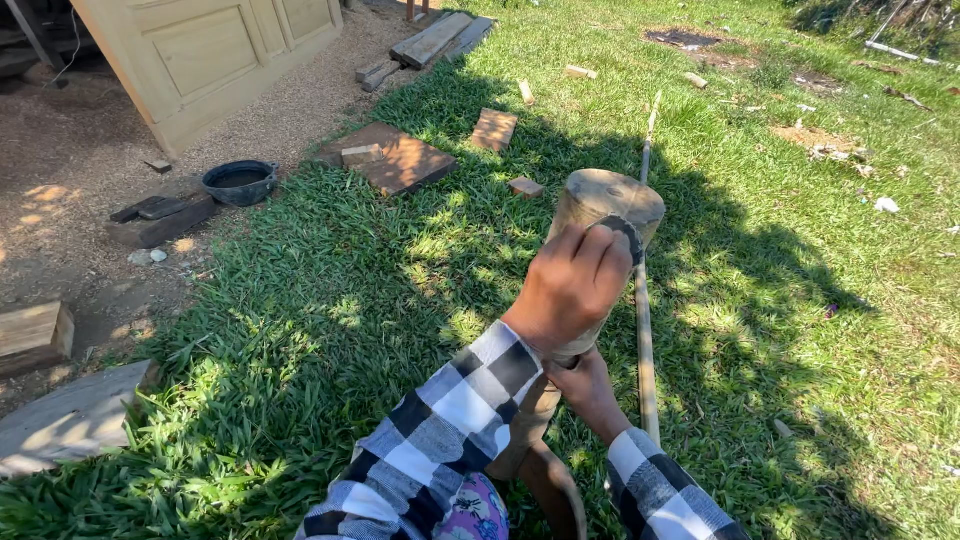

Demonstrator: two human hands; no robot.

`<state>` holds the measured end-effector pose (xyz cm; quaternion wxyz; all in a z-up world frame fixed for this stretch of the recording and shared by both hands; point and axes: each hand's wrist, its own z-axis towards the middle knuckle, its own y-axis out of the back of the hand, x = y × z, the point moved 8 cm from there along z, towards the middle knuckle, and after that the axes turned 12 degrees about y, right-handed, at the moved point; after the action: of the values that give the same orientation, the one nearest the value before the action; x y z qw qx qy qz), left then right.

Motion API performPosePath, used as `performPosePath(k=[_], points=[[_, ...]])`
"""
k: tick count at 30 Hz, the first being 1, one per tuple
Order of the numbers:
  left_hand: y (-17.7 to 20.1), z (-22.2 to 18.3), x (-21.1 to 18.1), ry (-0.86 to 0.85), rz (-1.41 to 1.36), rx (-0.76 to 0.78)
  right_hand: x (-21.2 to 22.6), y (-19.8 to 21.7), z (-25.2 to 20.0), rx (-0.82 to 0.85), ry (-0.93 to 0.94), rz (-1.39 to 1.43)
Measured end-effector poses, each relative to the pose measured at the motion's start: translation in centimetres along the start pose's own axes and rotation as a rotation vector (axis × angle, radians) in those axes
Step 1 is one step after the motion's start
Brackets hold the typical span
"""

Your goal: The person sands a wooden pedestal table leg with sandpaper outdoors.

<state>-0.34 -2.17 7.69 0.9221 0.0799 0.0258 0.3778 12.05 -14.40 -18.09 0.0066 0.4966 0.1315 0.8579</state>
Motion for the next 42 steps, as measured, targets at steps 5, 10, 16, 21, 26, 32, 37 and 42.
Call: performPosePath(k=[5,10,16,21,26,32,37,42], points=[[-1.1,-3.0,0.9,0.046,-0.003,0.002,3.9,-0.8,-0.1,-0.001,0.063,0.102],[-0.7,0.3,0.5,-0.025,-0.033,0.0,3.1,-0.7,-0.2,0.055,0.049,0.021],[-0.3,-2.4,0.7,0.051,0.015,-0.088,2.1,-0.9,-0.3,0.049,0.039,0.128],[-0.8,-9.3,1.9,0.201,-0.172,0.206,-1.8,-0.1,0.3,-0.016,0.091,0.083],[-1.8,-12.9,7.8,0.941,-0.969,0.286,8.5,1.2,-0.4,0.206,-0.194,-0.306],[-2.3,-14.0,6.5,1.306,-1.721,0.27,11.0,3.4,-2.8,0.112,-0.213,-0.15],[-3.6,-14.7,4.6,1.378,-1.924,0.205,16.7,0.4,-3.8,0.083,0.069,0.215],[-4.1,-14.4,4.1,1.449,-1.861,0.086,16.2,-0.4,-4.6,0.084,0.129,0.383]])
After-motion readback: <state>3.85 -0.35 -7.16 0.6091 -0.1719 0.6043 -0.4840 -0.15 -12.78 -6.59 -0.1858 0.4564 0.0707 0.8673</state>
